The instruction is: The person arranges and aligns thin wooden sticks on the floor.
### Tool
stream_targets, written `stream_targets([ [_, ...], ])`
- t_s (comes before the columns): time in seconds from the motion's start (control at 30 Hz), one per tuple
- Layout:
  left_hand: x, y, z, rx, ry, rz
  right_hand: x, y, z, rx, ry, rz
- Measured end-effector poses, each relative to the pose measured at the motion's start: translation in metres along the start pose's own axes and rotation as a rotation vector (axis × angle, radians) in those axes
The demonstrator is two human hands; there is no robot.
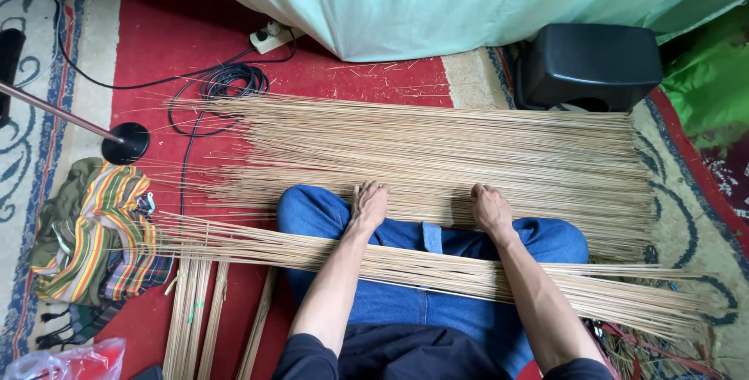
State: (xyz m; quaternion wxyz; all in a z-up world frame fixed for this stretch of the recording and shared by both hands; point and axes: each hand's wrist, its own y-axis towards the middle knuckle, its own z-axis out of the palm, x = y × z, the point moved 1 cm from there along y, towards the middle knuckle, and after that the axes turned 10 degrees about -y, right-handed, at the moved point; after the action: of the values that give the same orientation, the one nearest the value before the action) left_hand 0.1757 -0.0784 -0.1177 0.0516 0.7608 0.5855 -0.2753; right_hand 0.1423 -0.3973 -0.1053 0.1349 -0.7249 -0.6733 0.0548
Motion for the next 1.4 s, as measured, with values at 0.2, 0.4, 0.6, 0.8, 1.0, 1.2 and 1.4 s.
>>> stream_targets([
  [0.2,-0.002,0.001,-0.033,-0.15,-0.054,0.145,-0.003,-0.024,-0.059,-0.006,0.063,-0.073],
  [0.4,-0.052,-0.058,-0.118,-0.415,-0.039,0.41,0.016,-0.097,-0.136,-0.102,0.046,-0.091],
  [0.6,-0.046,-0.113,-0.113,-0.387,-0.088,0.561,0.002,-0.152,-0.141,-0.076,0.11,-0.009],
  [0.8,-0.047,-0.17,-0.114,-0.269,-0.231,0.584,0.006,-0.2,-0.13,-0.14,0.134,-0.053],
  [1.0,-0.031,-0.195,-0.105,-0.229,-0.308,0.563,0.006,-0.222,-0.086,-0.149,0.17,-0.089],
  [1.2,-0.019,-0.194,-0.086,-0.3,-0.329,0.536,0.008,-0.226,-0.066,-0.256,0.128,-0.085],
  [1.4,-0.019,-0.193,-0.082,-0.363,-0.311,0.507,0.016,-0.226,-0.062,-0.288,0.147,-0.056],
])
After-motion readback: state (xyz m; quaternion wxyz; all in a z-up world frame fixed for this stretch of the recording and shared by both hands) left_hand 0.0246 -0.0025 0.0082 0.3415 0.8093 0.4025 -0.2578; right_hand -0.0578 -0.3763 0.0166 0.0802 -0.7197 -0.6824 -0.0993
